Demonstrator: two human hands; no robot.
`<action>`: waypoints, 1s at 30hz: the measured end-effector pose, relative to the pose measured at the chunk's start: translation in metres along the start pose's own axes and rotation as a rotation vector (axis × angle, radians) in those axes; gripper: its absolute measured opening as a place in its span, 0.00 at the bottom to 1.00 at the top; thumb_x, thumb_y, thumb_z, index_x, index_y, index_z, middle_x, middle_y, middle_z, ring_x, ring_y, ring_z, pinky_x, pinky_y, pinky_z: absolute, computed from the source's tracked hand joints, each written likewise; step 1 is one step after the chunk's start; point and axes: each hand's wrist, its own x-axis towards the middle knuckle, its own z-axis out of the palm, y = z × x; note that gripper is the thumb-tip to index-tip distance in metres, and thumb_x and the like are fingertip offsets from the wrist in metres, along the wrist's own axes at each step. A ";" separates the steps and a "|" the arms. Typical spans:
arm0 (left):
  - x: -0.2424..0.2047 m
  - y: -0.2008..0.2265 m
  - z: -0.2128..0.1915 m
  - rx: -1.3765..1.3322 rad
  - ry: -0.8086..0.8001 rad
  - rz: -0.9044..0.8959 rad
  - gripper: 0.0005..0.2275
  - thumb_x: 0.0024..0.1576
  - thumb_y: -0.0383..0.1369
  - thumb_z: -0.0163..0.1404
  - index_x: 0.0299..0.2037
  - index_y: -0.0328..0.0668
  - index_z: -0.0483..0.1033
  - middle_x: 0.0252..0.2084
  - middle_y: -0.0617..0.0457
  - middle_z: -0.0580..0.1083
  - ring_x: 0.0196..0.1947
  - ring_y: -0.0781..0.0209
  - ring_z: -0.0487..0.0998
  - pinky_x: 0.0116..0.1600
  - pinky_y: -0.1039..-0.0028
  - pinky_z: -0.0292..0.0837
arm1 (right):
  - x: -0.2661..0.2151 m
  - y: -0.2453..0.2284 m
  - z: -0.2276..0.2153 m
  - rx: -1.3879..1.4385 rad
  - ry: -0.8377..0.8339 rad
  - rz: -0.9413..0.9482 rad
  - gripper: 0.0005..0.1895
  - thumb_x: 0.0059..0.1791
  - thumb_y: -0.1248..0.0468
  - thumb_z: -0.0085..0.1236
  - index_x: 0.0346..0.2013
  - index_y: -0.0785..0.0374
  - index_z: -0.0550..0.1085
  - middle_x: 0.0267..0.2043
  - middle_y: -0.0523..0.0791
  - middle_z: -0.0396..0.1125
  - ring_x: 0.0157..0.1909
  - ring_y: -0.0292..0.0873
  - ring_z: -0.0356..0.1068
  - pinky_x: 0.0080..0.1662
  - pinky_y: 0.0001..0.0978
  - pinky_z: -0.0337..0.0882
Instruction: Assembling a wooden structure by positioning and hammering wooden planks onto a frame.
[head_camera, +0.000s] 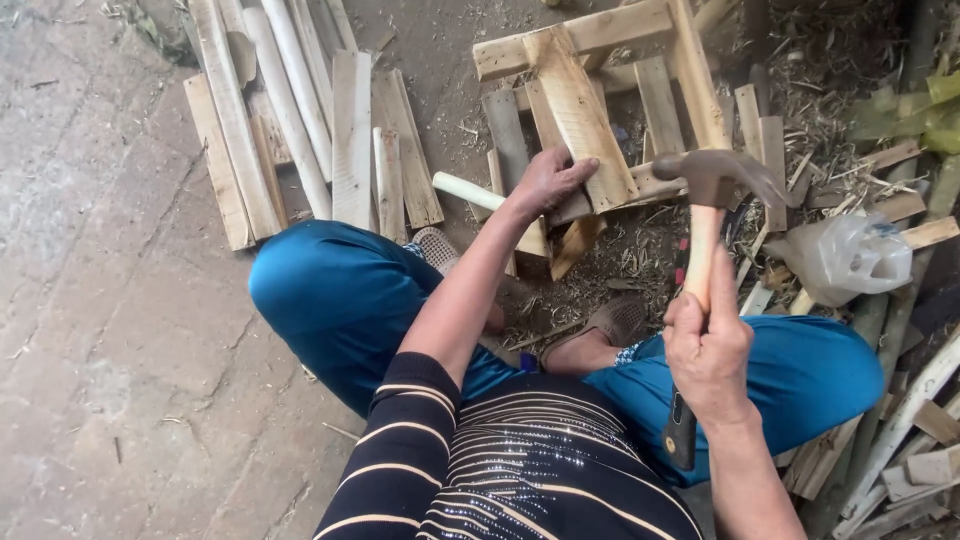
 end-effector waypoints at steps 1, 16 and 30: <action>-0.001 0.001 -0.001 0.000 0.000 -0.004 0.21 0.55 0.48 0.54 0.46 0.37 0.80 0.42 0.38 0.80 0.52 0.39 0.79 0.55 0.48 0.73 | 0.000 0.002 0.007 0.001 -0.002 0.003 0.31 0.59 0.69 0.43 0.79 0.58 0.55 0.29 0.55 0.70 0.24 0.48 0.71 0.24 0.40 0.72; -0.002 0.020 -0.011 0.012 -0.033 -0.035 0.27 0.52 0.47 0.52 0.50 0.24 0.74 0.41 0.36 0.80 0.35 0.53 0.85 0.40 0.72 0.84 | -0.016 0.014 -0.024 0.537 -0.073 0.350 0.29 0.55 0.70 0.40 0.73 0.62 0.57 0.27 0.47 0.61 0.16 0.37 0.56 0.16 0.28 0.59; 0.044 0.021 -0.018 -0.692 0.305 -0.111 0.16 0.63 0.29 0.39 0.61 0.38 0.68 0.41 0.46 0.75 0.36 0.57 0.76 0.41 0.67 0.75 | -0.053 0.098 -0.006 0.567 -0.118 0.699 0.34 0.52 0.74 0.47 0.74 0.61 0.57 0.24 0.52 0.62 0.15 0.43 0.57 0.14 0.35 0.59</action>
